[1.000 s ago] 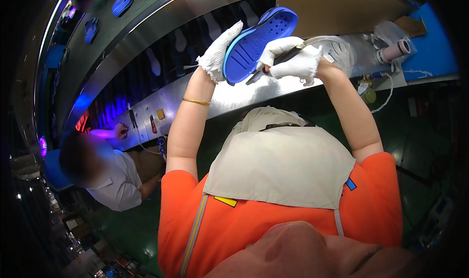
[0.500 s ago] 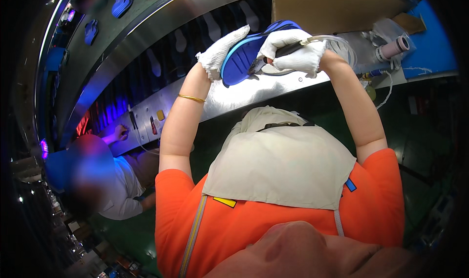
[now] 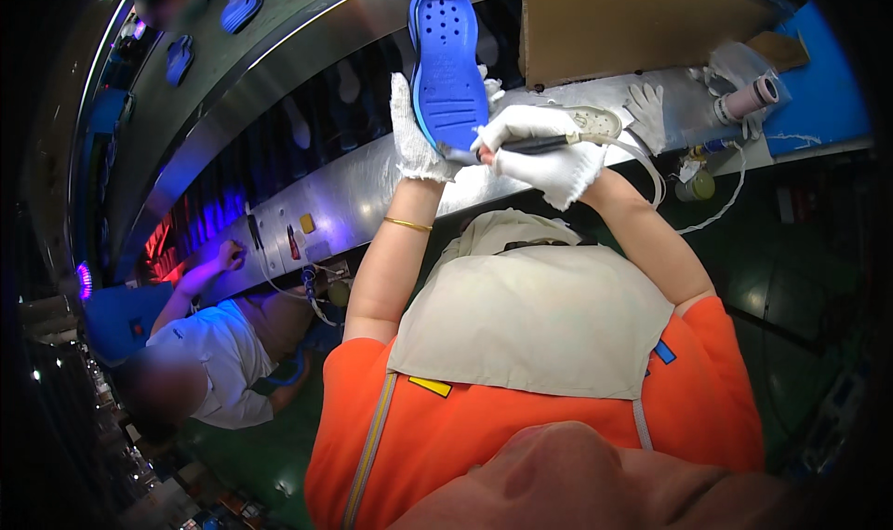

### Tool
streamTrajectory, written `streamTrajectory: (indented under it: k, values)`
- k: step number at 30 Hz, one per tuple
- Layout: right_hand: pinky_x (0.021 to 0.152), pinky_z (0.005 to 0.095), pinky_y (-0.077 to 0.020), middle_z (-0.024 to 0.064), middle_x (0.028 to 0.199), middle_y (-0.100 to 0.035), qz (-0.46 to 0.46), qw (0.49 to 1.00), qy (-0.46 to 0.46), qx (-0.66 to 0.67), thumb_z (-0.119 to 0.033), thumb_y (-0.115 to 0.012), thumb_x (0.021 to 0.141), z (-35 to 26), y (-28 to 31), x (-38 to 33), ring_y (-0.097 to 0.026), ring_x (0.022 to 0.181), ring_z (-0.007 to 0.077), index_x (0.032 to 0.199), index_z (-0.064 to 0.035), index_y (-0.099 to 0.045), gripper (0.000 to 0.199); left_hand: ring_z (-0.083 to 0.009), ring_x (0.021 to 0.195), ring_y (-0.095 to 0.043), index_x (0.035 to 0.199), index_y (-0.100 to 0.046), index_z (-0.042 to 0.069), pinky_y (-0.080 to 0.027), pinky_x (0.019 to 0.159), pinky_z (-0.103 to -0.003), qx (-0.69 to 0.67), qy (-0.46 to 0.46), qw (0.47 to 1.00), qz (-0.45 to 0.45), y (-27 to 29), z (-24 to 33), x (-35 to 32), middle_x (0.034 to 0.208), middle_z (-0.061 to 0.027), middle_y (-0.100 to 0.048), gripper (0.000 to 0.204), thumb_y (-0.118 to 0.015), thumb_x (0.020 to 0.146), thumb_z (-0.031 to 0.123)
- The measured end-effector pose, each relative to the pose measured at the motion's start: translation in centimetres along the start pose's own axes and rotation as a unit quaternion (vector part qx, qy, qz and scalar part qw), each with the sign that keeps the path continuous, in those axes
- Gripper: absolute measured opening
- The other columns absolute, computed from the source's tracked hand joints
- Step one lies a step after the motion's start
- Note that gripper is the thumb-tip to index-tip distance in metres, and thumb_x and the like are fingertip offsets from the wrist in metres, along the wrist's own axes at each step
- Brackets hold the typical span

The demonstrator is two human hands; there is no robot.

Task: The person uses a handheld cutting tool to trim excess material from the edges of blue slip-on shoes on a factory line. They handle each shoe one at a time, rotate it to access different edges, and place the finished shoe on the conveyor.

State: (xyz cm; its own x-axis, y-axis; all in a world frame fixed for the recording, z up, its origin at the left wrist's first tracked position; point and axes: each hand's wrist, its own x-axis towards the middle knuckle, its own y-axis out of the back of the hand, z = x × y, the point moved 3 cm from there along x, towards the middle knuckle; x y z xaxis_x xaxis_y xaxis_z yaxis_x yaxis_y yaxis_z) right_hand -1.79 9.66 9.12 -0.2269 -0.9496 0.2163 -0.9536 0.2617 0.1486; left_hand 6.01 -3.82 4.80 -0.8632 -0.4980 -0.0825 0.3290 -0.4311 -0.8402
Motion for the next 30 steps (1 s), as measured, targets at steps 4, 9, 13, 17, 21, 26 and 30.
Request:
streamTrajectory:
  k: [4, 9, 13, 17, 21, 26, 30]
  values:
    - [0.077, 0.0265, -0.0501, 0.0039, 0.088, -0.066, 0.016, 0.99, -0.05, 0.132, -0.004, -0.063, 0.08, 0.3, 1.5, 0.5, -0.061, 0.082, 0.0104, 0.085, -0.0037, -0.066, 0.005, -0.037, 0.11, -0.057, 0.134, -0.045, 0.002, -0.047, 0.097, -0.047, -0.074, 0.006, 0.996, -0.04, 1.4, -0.8, -0.6, 0.124, -0.0221, -0.055, 0.079, -0.031, 0.09, 0.065]
    - [0.075, 0.0255, -0.0495, 0.0037, 0.091, -0.065, 0.061, 0.986, 0.14, -0.066, 0.002, -0.064, 0.079, -0.8, 0.0, 0.7, -0.059, 0.082, 0.0093, 0.086, -0.0023, -0.063, 0.009, -0.034, 0.112, -0.056, 0.135, -0.044, 0.001, -0.043, 0.101, -0.044, -0.034, 0.0, 0.999, -0.006, 1.2, -1.6, -0.8, 0.128, -0.0226, -0.054, 0.072, -0.031, 0.092, 0.058]
    - [0.078, 0.0271, -0.0509, 0.003, 0.085, -0.067, -0.013, 0.993, -0.012, 0.114, -0.001, -0.065, 0.08, -1.1, -0.2, 0.5, -0.062, 0.083, 0.0102, 0.081, -0.0022, -0.064, 0.002, -0.0325, 0.108, -0.059, 0.133, -0.045, 0.002, -0.046, 0.097, -0.044, -0.049, -0.011, 0.999, -0.01, 1.6, -1.7, -1.2, 0.125, -0.0213, -0.056, 0.07, -0.027, 0.093, 0.057]
    - [0.072, 0.0238, -0.0504, 0.0038, 0.089, -0.066, 0.17, 0.974, 0.093, 0.121, 0.001, -0.061, 0.085, -0.1, 2.4, 2.2, -0.06, 0.078, 0.0072, 0.09, -0.0008, -0.063, 0.006, -0.0305, 0.116, -0.055, 0.137, -0.042, 0.008, -0.042, 0.101, -0.048, -0.131, 0.004, 0.99, -0.051, -0.2, -2.1, -2.3, 0.132, -0.0137, -0.052, 0.063, -0.027, 0.096, 0.053]
    - [0.069, 0.0228, -0.0499, 0.0047, 0.085, -0.065, 0.172, 0.969, 0.171, 0.048, 0.001, -0.064, 0.083, -0.1, 1.5, 3.4, -0.061, 0.075, 0.0084, 0.093, -0.0002, -0.063, 0.01, -0.0272, 0.117, -0.054, 0.139, -0.04, 0.011, -0.044, 0.101, -0.041, -0.083, 0.016, 0.996, -0.008, -0.6, -2.9, -2.2, 0.133, -0.0121, -0.051, 0.063, -0.027, 0.097, 0.055]
    - [0.075, 0.026, -0.0513, 0.0066, 0.084, -0.067, 0.189, 0.961, 0.083, 0.186, -0.003, -0.066, 0.083, 0.1, 3.0, 3.0, -0.062, 0.076, 0.01, 0.09, -0.0004, -0.062, 0.008, -0.0318, 0.105, -0.061, 0.134, -0.045, 0.007, -0.047, 0.097, -0.045, -0.079, 0.043, 0.995, -0.033, -0.3, -2.6, -2.3, 0.121, -0.0145, -0.059, 0.064, -0.033, 0.095, 0.056]
    - [0.08, 0.0248, -0.0505, 0.0054, 0.089, -0.066, 0.227, 0.964, 0.117, 0.069, 0.001, -0.069, 0.08, 1.6, 4.0, 4.4, -0.062, 0.084, 0.0104, 0.089, -0.0027, -0.065, 0.01, -0.0298, 0.105, -0.061, 0.132, -0.048, 0.007, -0.048, 0.095, -0.043, -0.046, 0.035, 0.998, 0.004, -1.5, -2.1, -2.3, 0.121, -0.0143, -0.06, 0.064, -0.032, 0.095, 0.057]
